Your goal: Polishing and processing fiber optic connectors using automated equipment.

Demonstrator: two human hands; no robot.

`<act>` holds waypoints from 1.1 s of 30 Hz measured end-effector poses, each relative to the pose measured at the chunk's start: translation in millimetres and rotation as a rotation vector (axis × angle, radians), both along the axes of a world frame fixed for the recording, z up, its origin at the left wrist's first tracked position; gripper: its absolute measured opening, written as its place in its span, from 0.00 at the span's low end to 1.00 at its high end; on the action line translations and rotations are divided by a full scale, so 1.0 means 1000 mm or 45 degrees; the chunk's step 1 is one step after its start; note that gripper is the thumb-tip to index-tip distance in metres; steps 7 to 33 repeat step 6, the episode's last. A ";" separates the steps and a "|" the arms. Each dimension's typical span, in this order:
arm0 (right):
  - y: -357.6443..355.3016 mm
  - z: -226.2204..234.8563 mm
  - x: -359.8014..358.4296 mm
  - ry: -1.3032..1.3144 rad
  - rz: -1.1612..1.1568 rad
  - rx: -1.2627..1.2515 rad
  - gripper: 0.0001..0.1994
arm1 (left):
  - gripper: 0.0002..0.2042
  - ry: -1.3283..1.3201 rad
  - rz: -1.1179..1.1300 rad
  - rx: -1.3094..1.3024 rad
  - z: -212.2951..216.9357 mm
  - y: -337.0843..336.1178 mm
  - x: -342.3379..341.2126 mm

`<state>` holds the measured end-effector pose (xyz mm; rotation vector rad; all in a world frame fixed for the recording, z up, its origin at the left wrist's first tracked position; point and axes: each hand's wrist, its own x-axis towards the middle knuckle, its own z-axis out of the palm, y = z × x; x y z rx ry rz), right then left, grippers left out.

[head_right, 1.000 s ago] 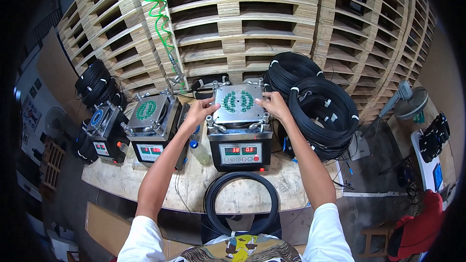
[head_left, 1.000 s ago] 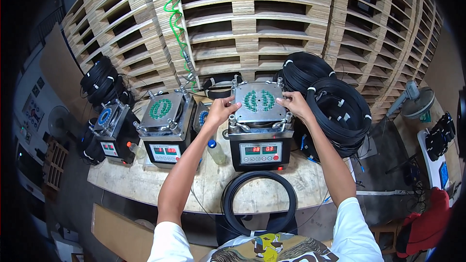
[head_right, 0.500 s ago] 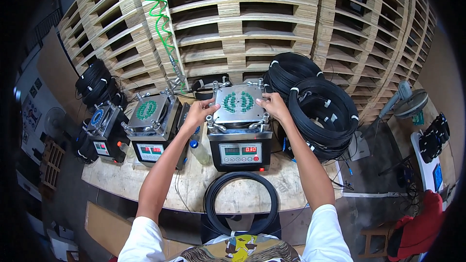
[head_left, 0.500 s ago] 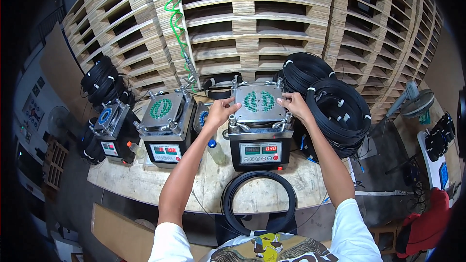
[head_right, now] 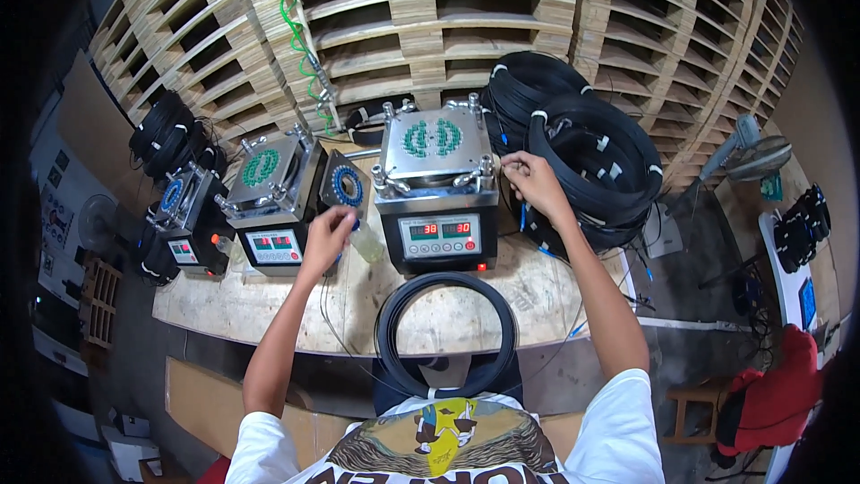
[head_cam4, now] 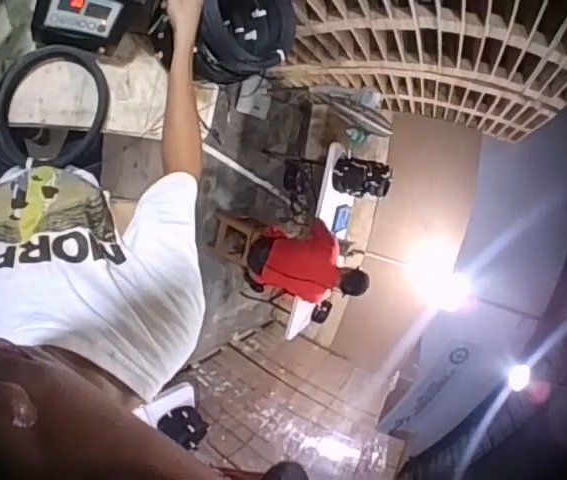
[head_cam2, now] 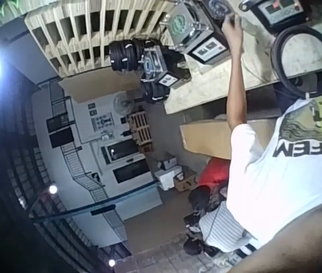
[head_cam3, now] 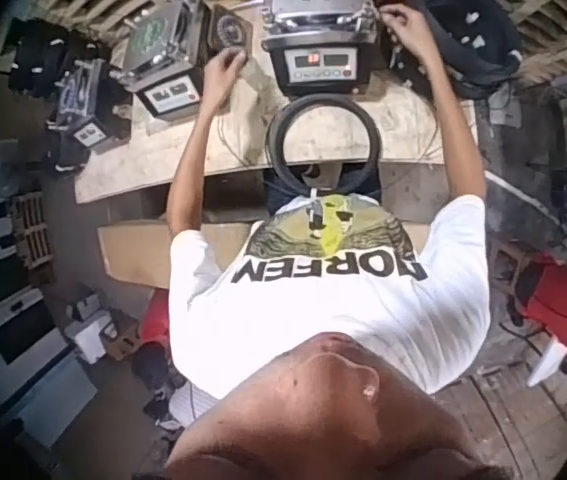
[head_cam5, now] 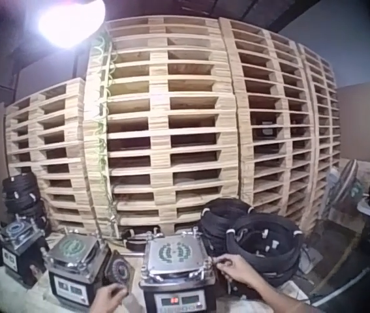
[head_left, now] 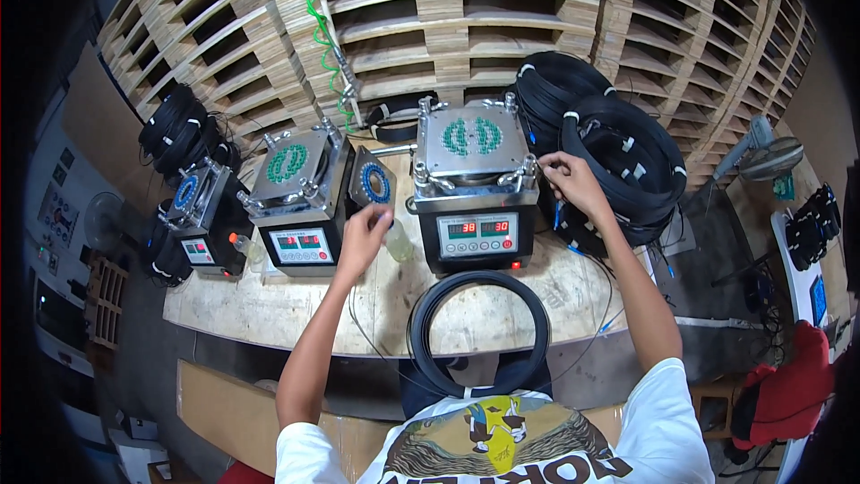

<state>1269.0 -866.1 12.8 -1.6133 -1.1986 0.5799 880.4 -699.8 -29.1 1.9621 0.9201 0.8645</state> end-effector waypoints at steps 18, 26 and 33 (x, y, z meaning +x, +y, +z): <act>-0.082 -0.010 -0.035 0.304 0.201 -0.270 0.08 | 0.17 0.739 -0.067 -0.217 -0.065 -0.060 -0.073; -0.082 -0.010 -0.035 0.304 0.201 -0.270 0.08 | 0.17 0.739 -0.067 -0.217 -0.065 -0.060 -0.073; -0.082 -0.010 -0.035 0.304 0.201 -0.270 0.08 | 0.17 0.739 -0.067 -0.217 -0.065 -0.060 -0.073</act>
